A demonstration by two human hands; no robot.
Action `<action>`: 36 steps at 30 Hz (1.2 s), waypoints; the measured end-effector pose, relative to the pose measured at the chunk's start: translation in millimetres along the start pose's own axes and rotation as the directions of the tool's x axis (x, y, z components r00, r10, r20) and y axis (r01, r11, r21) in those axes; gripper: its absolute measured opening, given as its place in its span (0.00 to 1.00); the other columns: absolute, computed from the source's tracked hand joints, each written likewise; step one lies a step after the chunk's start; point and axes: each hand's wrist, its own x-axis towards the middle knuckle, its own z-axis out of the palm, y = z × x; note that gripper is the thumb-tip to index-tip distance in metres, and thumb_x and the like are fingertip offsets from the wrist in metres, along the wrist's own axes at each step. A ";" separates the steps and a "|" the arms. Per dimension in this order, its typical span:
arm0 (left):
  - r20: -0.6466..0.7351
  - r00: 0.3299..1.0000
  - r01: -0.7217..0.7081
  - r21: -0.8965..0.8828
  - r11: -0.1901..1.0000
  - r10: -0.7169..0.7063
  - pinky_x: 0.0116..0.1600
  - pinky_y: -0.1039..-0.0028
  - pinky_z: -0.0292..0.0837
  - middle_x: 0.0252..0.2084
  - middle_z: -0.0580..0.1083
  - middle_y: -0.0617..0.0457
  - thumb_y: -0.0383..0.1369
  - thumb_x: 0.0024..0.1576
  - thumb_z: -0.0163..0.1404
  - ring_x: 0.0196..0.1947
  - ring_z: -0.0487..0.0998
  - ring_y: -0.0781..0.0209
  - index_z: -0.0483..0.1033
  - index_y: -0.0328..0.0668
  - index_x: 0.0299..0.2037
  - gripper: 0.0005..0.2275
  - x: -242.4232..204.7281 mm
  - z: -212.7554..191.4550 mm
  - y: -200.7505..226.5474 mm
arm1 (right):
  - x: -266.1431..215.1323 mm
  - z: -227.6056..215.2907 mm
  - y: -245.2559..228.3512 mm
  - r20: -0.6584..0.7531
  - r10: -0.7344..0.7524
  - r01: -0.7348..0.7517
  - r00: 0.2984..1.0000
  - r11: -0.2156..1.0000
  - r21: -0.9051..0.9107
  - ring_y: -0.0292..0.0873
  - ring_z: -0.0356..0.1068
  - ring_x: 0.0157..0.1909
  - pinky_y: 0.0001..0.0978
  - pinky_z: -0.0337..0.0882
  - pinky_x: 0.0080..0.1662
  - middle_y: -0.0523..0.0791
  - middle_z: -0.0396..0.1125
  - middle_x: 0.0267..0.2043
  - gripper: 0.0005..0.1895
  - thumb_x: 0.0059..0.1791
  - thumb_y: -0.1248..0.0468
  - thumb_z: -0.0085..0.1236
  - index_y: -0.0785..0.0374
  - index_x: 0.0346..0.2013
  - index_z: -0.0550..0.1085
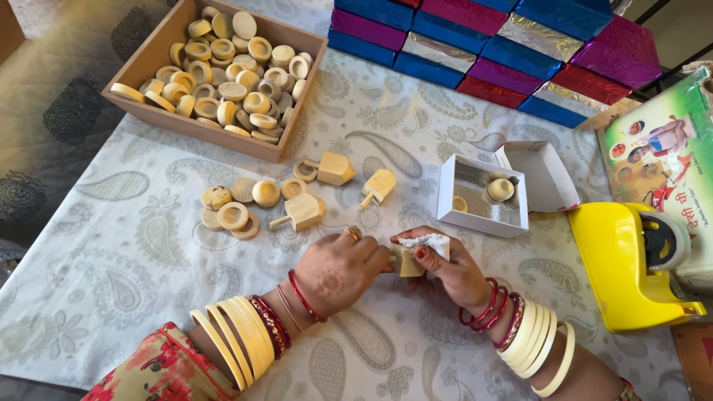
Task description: Sorting wooden caps/stoppers and packing them into small gift boxes and containers.
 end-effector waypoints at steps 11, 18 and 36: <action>0.417 0.859 0.512 -0.686 0.518 -0.297 0.42 0.61 0.75 0.36 0.77 0.44 0.35 0.66 0.44 0.37 0.79 0.46 0.74 0.38 0.42 0.09 1.7 23.3 -3.8 | -16.4 37.8 -43.6 0.383 -0.682 0.542 0.623 0.023 -0.840 0.51 0.76 0.51 0.36 0.78 0.49 0.53 0.69 0.55 0.22 0.53 0.57 0.58 0.63 0.59 0.72; 0.256 0.952 0.224 -0.196 0.955 -0.171 0.39 0.62 0.76 0.41 0.72 0.49 0.29 0.56 0.50 0.36 0.79 0.50 0.71 0.41 0.45 0.08 2.1 11.3 6.4 | -9.5 31.5 -29.9 0.167 -0.576 0.512 0.801 0.511 -0.691 0.49 0.75 0.56 0.39 0.74 0.55 0.52 0.71 0.58 0.24 0.60 0.54 0.49 0.68 0.64 0.71; 0.544 0.761 0.644 -0.563 0.518 -0.354 0.40 0.62 0.75 0.29 0.77 0.44 0.37 0.67 0.42 0.31 0.81 0.47 0.71 0.40 0.40 0.10 8.1 6.4 7.7 | -18.7 44.6 -46.0 0.360 -0.740 0.496 0.568 -0.042 -0.868 0.51 0.71 0.55 0.41 0.72 0.58 0.51 0.66 0.53 0.21 0.50 0.61 0.60 0.66 0.56 0.72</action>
